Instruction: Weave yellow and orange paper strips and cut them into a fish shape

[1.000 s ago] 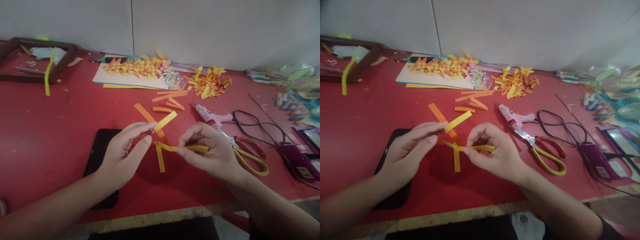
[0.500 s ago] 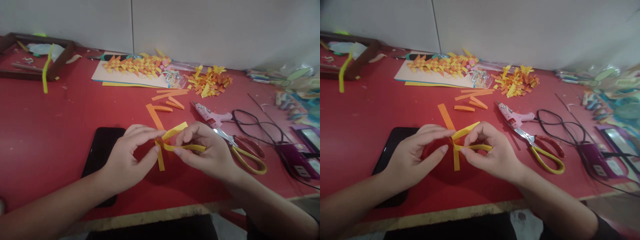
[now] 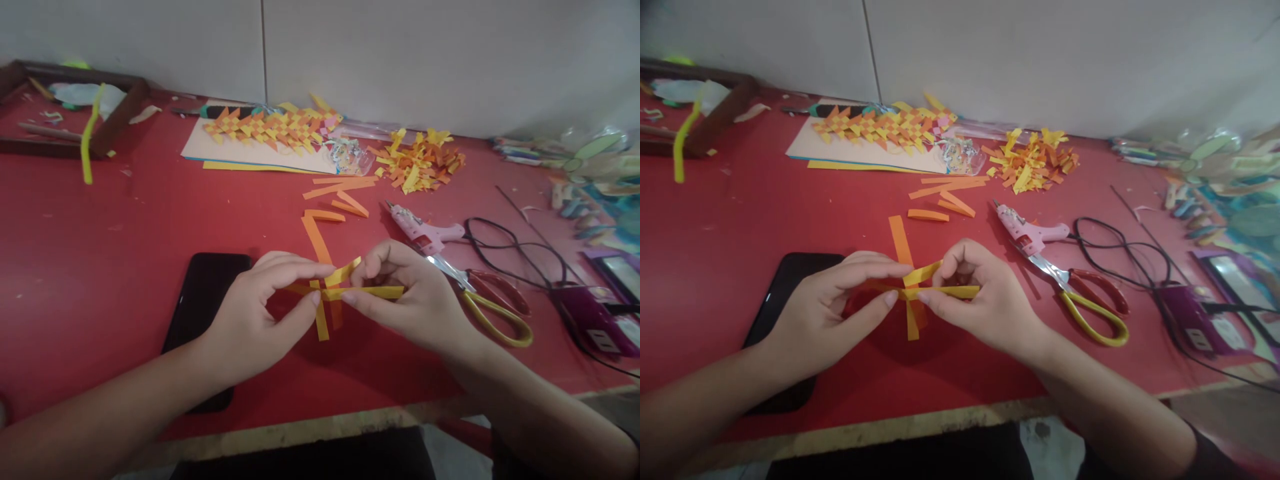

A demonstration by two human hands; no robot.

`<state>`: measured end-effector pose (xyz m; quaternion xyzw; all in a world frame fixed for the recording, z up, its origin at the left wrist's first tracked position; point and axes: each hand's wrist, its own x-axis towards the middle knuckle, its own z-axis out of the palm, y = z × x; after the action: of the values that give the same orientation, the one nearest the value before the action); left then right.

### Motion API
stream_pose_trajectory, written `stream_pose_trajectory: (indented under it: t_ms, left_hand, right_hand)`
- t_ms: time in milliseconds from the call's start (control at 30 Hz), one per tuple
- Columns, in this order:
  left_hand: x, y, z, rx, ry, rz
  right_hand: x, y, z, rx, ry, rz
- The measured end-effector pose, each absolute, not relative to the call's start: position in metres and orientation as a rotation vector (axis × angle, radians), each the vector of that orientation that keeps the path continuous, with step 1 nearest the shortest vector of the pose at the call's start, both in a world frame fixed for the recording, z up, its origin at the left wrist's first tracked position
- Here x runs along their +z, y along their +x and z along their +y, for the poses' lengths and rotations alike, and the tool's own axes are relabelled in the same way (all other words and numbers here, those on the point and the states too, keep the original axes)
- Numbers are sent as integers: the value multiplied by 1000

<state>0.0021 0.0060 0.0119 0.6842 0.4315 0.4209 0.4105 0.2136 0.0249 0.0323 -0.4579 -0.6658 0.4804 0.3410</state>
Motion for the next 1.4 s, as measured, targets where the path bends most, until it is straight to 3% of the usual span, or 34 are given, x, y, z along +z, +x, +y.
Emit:
stream_pose_trajectory:
  t_ms: [1233, 1400]
  left_hand:
    - [11, 5, 8, 1036, 1278, 989]
    - [13, 4, 8, 1077, 1244, 1033]
  right_hand:
    - [40, 224, 28, 1364, -1250, -1519]
    - [43, 232, 32, 1343, -1412, -1840]
